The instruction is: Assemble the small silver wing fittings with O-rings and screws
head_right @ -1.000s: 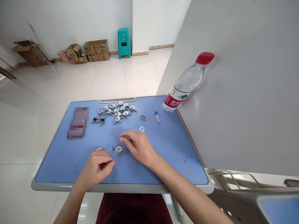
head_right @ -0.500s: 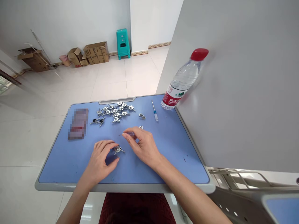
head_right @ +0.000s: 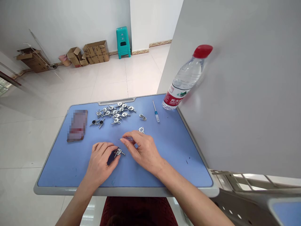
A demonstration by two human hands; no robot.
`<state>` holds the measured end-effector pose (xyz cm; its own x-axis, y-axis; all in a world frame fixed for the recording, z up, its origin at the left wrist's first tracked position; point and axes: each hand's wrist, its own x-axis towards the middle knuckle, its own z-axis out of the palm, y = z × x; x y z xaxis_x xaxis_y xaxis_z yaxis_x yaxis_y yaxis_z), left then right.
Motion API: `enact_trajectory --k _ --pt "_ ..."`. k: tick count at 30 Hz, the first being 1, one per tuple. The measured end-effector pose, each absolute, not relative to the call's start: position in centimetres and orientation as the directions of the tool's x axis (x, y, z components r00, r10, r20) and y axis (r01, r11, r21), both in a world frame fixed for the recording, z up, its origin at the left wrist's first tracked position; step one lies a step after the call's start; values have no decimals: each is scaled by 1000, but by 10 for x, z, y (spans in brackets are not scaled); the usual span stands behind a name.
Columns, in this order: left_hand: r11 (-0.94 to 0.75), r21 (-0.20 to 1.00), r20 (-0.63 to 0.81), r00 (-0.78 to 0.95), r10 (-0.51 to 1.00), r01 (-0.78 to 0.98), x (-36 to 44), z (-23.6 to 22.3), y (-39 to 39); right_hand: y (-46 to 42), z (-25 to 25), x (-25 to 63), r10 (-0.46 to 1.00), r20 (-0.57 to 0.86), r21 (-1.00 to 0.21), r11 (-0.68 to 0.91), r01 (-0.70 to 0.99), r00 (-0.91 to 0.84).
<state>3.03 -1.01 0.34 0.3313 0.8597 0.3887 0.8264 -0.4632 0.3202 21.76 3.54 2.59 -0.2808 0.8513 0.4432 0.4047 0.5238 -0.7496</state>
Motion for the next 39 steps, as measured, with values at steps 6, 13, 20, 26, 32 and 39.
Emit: enact_trajectory --k 6,13,20,26,32,39 --pt "-462 304 373 341 863 833 32 2 -10 35 27 218 863 409 -761 502 410 -297" --pt "-468 325 368 346 863 822 32 1 -10 34 28 218 831 464 -726 556 406 -308" --pt "-436 382 340 315 886 815 32 -2 -10 33 34 222 813 485 -692 582 426 -324" --pt "-437 389 358 304 883 811 33 -2 -9 32 39 225 819 485 -676 574 461 -308" --pt "-437 405 372 292 881 803 32 -4 -9 40 38 239 902 367 -659 426 620 -229" --pt "-447 406 386 293 875 797 31 -4 -9 51 35 253 866 33 -518 442 732 -500"
